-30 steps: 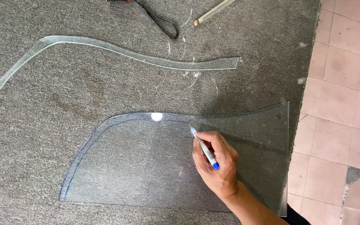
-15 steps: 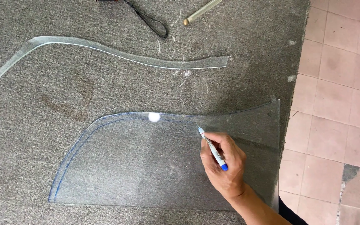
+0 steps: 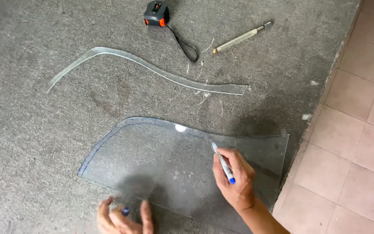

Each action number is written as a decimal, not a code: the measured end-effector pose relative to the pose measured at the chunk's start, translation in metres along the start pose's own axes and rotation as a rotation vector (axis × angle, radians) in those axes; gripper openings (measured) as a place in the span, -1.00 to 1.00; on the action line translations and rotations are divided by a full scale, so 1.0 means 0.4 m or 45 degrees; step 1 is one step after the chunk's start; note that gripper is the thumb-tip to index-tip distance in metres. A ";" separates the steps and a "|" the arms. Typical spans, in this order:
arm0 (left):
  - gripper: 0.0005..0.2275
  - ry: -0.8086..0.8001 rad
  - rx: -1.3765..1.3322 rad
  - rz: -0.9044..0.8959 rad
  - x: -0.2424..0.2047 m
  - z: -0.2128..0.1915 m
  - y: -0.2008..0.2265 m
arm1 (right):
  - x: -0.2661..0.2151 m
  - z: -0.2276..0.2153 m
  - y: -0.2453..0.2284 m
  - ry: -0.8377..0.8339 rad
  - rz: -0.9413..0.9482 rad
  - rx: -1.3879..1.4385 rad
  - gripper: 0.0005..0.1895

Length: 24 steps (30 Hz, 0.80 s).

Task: The recorder is marking a template on a glass sheet, cutting it with a glass cutter, and snapping off the excess glass pieces.

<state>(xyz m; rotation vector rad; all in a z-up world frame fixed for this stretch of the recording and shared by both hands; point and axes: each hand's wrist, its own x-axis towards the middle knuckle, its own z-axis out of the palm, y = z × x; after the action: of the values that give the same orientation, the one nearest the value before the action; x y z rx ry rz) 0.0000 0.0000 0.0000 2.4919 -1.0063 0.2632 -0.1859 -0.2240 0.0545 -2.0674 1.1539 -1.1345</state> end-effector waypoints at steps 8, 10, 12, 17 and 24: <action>-0.47 -0.262 -0.138 0.241 0.096 0.022 0.206 | -0.019 0.033 0.028 -0.105 0.097 0.032 -0.74; -0.45 -0.165 -0.175 0.300 0.099 0.052 0.207 | -0.012 0.048 0.027 -0.061 0.082 0.077 -0.77; -0.46 -0.149 -0.164 0.311 0.102 0.057 0.206 | -0.019 0.063 0.029 -0.057 0.133 0.116 -0.77; -0.46 -0.183 -0.099 0.322 0.088 0.052 0.202 | -0.027 0.063 0.021 -0.041 0.087 0.071 -0.78; -0.47 -0.059 -0.113 0.352 0.080 0.071 0.195 | -0.043 0.082 0.044 -0.091 0.106 0.101 -0.79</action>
<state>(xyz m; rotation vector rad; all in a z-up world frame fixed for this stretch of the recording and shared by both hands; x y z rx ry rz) -0.0310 -0.0827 0.0108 2.2866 -1.3526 0.2393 -0.1705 -0.2173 0.0169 -1.9650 1.1319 -1.0416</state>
